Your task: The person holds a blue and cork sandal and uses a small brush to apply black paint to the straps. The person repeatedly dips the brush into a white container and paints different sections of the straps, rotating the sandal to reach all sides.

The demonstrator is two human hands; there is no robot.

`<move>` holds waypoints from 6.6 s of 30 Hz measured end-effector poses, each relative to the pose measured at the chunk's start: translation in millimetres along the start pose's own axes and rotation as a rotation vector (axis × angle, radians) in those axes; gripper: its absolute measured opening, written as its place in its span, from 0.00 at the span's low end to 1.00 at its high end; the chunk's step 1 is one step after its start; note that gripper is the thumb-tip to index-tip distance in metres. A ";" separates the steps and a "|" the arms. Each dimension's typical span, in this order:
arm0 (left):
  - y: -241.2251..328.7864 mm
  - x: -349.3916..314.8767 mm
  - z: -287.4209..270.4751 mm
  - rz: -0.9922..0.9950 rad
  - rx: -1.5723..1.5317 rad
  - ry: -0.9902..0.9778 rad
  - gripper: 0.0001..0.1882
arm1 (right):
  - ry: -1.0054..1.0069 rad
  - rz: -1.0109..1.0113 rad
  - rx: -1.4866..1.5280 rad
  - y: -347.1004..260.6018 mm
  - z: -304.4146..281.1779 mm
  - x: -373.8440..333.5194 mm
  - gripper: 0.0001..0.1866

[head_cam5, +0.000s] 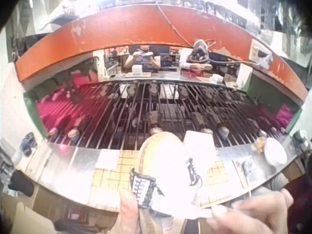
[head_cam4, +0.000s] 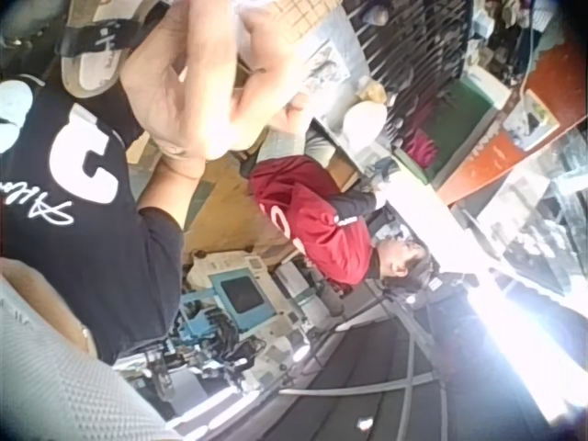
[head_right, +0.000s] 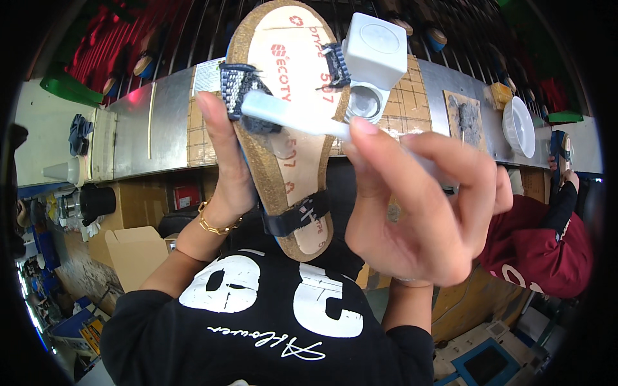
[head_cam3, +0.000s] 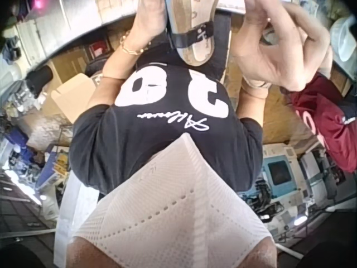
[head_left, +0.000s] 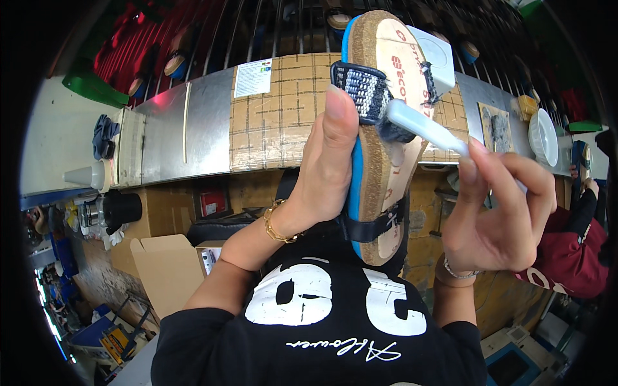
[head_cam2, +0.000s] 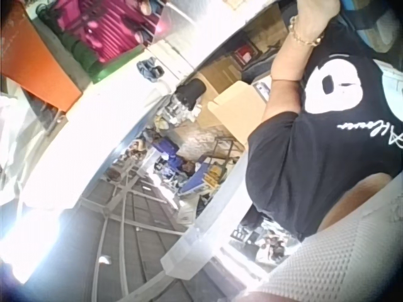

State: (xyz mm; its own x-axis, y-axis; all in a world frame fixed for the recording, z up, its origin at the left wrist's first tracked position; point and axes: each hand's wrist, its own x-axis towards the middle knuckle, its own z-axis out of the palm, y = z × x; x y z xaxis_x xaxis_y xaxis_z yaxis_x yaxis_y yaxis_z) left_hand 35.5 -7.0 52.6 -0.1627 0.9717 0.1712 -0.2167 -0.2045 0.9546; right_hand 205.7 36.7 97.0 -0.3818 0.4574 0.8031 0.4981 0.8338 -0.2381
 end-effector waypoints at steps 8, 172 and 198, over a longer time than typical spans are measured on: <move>2.8 2.7 2.5 -0.054 -0.130 -0.084 0.49 | -0.032 -0.059 0.439 45.6 18.7 18.7 0.13; -35.7 41.6 -39.3 -0.213 -0.495 -0.067 0.49 | -0.506 0.156 0.855 55.7 33.3 -13.9 0.09; -50.9 10.1 -174.8 -0.169 -0.669 0.103 0.28 | -0.074 0.450 0.648 100.9 63.3 -19.3 0.10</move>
State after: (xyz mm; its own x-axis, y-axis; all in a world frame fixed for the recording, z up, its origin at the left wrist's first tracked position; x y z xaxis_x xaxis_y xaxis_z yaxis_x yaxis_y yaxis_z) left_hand -123.3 -7.5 -36.9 -0.1579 0.9872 -0.0218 -0.7882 -0.1127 0.6050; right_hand 214.0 131.6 22.9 -0.3134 0.7936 0.5215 0.0728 0.5676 -0.8200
